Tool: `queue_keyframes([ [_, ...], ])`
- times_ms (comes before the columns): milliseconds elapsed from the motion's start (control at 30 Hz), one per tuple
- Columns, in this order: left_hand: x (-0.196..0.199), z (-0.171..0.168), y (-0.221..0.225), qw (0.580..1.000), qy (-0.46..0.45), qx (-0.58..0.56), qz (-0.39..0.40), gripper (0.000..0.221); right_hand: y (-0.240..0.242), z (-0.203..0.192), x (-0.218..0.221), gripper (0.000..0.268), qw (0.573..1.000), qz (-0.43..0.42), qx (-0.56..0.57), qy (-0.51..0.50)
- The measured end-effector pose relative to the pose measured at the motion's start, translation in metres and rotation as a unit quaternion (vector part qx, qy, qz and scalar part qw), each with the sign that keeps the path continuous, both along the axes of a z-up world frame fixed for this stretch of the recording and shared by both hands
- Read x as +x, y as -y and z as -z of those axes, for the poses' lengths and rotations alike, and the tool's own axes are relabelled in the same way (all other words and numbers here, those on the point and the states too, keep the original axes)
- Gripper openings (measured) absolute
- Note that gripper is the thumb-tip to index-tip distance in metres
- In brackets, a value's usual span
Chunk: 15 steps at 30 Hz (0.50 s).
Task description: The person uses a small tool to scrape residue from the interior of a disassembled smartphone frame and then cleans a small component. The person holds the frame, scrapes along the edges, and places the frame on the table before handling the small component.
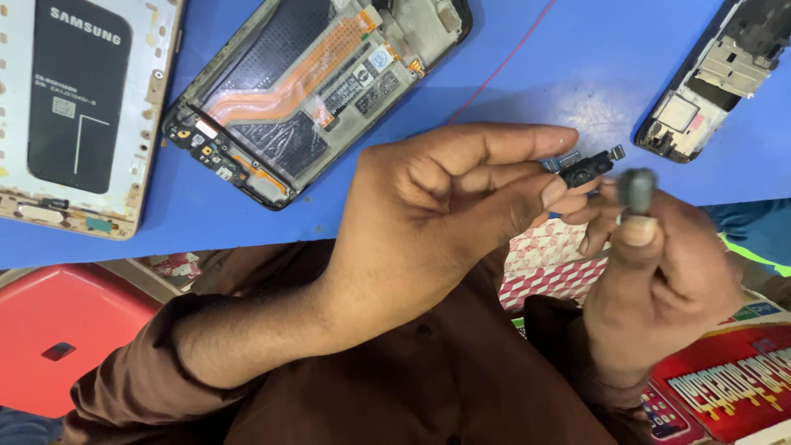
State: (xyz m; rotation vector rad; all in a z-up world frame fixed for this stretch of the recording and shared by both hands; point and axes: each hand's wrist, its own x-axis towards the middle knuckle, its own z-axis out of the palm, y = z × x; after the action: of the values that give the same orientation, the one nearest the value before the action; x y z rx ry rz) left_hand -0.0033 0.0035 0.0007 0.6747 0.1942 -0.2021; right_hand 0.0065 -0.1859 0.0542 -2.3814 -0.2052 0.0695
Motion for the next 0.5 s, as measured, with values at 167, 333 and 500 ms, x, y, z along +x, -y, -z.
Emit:
queue_keyframes([
  [167,0.002,-0.002,0.0,1.0,-0.023,0.016,0.011,0.037,0.007,0.005,-0.001,0.028,0.982,-0.072,-0.14,0.103],
  [333,0.001,-0.002,0.003,0.999,-0.012,0.027,-0.011,0.036,0.01,0.01,-0.001,0.024,0.965,-0.07,-0.19,0.164],
  [500,-0.002,0.0,0.007,0.997,-0.003,0.069,-0.024,0.035,0.013,0.009,-0.003,0.024,0.97,-0.057,-0.178,0.154],
])
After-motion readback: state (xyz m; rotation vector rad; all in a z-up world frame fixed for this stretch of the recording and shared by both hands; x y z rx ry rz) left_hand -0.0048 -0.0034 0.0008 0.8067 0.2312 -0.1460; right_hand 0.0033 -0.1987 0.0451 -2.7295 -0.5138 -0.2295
